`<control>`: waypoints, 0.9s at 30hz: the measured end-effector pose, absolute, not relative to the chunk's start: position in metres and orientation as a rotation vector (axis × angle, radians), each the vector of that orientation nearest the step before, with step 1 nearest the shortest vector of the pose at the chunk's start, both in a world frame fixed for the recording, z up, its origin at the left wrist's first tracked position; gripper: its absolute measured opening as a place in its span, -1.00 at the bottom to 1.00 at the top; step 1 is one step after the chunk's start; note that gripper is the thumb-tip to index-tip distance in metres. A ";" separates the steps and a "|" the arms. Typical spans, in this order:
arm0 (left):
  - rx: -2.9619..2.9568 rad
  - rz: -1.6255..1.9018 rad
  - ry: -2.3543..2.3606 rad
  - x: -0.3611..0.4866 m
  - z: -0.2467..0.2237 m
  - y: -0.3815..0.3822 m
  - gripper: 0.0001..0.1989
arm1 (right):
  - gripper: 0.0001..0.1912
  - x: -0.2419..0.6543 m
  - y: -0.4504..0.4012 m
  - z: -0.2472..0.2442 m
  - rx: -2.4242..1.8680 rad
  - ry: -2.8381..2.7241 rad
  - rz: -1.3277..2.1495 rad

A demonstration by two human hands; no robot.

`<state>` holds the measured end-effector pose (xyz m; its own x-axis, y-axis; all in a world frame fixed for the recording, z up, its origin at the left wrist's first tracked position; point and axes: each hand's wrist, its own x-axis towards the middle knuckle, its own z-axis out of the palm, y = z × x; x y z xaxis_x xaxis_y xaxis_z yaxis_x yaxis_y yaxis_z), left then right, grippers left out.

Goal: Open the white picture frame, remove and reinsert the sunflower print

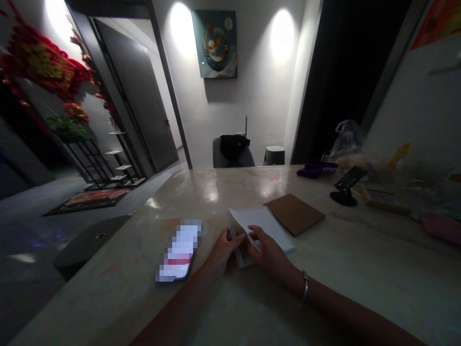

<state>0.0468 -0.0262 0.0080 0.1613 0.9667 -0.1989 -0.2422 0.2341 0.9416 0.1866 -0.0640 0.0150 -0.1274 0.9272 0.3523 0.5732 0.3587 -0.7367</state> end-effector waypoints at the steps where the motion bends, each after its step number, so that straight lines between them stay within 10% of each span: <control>1: 0.947 1.073 1.019 0.046 0.007 -0.026 -0.57 | -0.59 0.188 -0.062 0.016 -1.324 -1.780 0.561; 27: 1.590 0.969 1.493 0.025 0.001 -0.019 -0.42 | -0.78 0.245 -0.030 0.017 -1.350 -0.969 1.130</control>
<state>0.0249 -0.0187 0.0010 0.0392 0.9985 0.0388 0.4422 -0.0522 0.8954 0.2449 -0.0296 0.0166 0.2181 0.9706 -0.1019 -0.0477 -0.0937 -0.9945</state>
